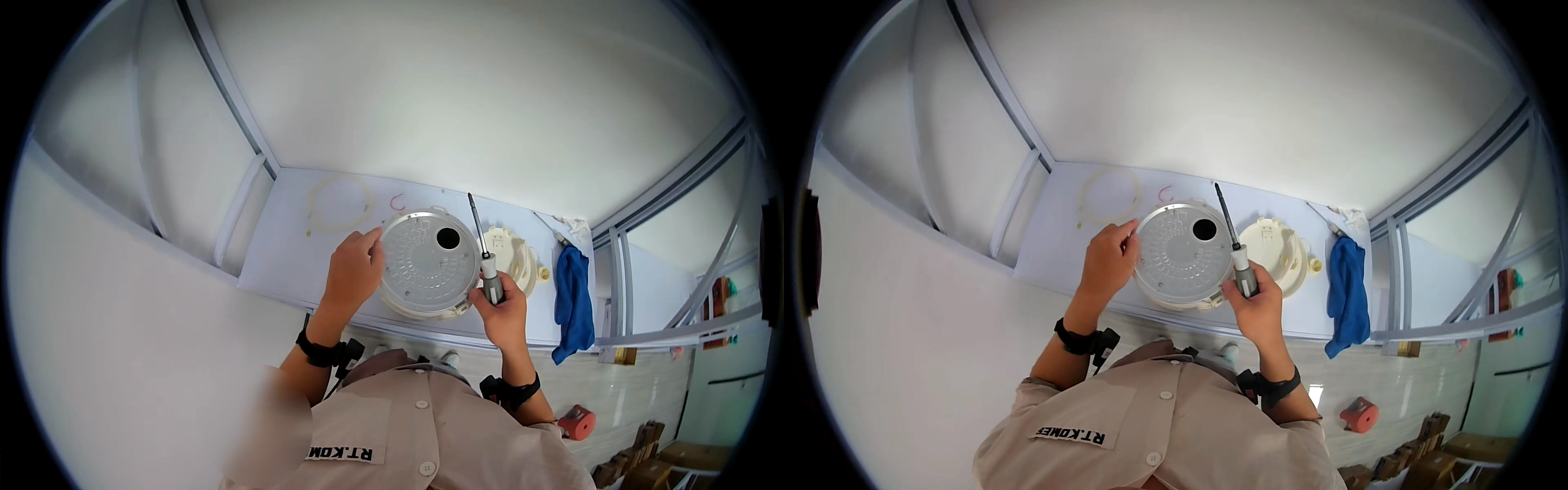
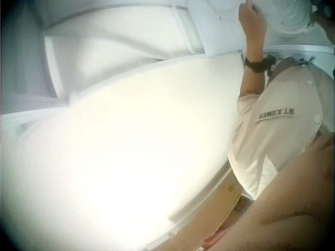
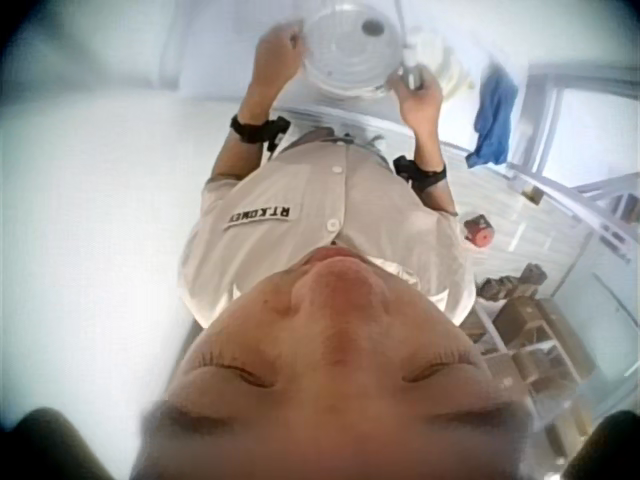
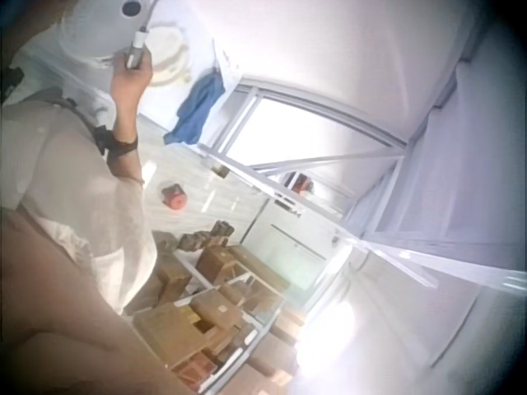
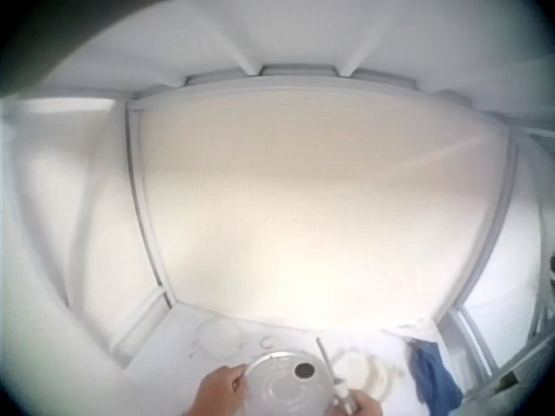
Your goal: The person uses a screwdriver to fasten screws into a white circular plastic component, then places a small white plastic piece into a recess on the same component. The work is performed on a white countertop with a bucket and blue cloth nearby.
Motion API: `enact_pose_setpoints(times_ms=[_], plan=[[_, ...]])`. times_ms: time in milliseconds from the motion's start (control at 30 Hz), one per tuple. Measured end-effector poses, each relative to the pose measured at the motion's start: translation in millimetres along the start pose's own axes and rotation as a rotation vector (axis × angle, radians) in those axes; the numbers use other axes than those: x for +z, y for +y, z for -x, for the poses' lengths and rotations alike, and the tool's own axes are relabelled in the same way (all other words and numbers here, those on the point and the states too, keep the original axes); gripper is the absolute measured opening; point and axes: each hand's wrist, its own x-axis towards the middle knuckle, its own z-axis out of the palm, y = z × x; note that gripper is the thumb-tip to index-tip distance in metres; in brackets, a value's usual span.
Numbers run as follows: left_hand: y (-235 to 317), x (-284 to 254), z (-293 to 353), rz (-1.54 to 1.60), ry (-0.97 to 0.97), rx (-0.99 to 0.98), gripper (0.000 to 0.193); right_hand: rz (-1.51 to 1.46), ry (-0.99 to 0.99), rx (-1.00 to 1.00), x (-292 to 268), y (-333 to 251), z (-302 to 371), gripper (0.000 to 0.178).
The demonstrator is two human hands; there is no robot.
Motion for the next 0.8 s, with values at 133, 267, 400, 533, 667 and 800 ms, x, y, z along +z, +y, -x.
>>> enact_pose_setpoints(times_ms=[133, 267, 400, 533, 667, 800], plan=[[-9.0, 3.8, -3.0, 0.027, -0.013, 0.036, 0.027, 0.055, 0.049, 0.004, 11.7, -7.4, 13.3, 0.042], [-15.7, 8.7, -3.7, 0.017, -0.003, 0.106, 0.026, 0.077, 0.105, -0.038, 18.8, 2.2, 20.2, 0.041], [-14.4, 8.5, -5.7, 0.038, -0.023, 0.125, 0.025, 0.127, 0.155, -0.112, 23.6, 9.6, 22.0, 0.038], [-14.9, 11.7, -10.8, 0.051, -0.036, 0.117, 0.026, 0.201, 0.187, -0.197, 26.9, 16.2, 22.5, 0.038], [-18.7, 14.3, -11.2, 0.056, -0.06, 0.114, 0.026, 0.196, 0.202, -0.182, 30.4, 14.4, 25.2, 0.04], [-17.6, 15.4, -10.5, 0.026, -0.069, 0.107, 0.026, 0.189, 0.199, -0.133, 27.9, 16.8, 20.5, 0.041]])
